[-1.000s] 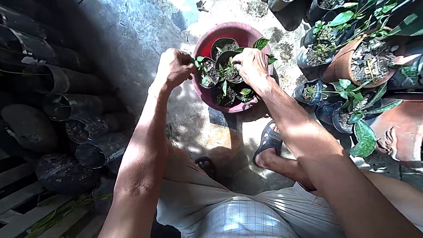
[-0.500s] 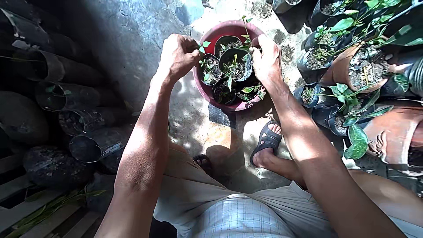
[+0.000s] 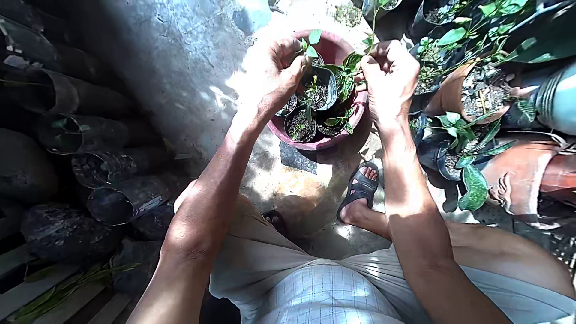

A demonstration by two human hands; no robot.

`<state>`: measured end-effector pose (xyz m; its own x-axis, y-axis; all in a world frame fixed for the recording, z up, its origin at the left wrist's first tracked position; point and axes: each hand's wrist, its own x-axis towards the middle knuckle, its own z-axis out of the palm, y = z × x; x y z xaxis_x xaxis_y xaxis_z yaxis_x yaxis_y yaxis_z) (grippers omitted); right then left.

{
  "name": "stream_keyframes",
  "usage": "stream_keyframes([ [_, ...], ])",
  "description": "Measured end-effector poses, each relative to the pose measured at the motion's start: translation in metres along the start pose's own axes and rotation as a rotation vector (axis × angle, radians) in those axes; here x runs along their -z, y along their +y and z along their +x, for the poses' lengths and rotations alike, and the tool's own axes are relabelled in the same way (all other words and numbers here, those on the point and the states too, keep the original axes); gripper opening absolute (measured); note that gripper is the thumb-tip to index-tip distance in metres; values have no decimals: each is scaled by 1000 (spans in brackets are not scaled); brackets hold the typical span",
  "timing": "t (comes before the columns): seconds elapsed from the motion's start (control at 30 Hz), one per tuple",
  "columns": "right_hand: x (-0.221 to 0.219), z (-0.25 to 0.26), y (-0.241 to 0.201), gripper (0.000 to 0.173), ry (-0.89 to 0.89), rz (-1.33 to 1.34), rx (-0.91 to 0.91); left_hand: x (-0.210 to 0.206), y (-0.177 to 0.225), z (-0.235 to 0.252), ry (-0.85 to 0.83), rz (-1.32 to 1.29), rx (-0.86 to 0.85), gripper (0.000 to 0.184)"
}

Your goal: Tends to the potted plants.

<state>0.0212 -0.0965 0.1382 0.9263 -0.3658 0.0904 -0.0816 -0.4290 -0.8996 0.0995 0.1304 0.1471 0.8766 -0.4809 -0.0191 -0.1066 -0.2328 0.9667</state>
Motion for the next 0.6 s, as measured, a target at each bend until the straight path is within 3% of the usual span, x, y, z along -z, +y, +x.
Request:
stream_keyframes([
  [0.1,-5,-8,-7,12,14,113,161,-15,3,4,8,52,-14,19],
  [0.27,-19,11,-31,15,-14,20,364,-24,25,18,-23,-82,38,21],
  [0.43,-28,20,-38,15,67,-87,454,-28,34,20,-43,-449,206,18],
  [0.6,-39,16,-38,16,150,-105,507,-17,23,16,-119,-466,217,19],
])
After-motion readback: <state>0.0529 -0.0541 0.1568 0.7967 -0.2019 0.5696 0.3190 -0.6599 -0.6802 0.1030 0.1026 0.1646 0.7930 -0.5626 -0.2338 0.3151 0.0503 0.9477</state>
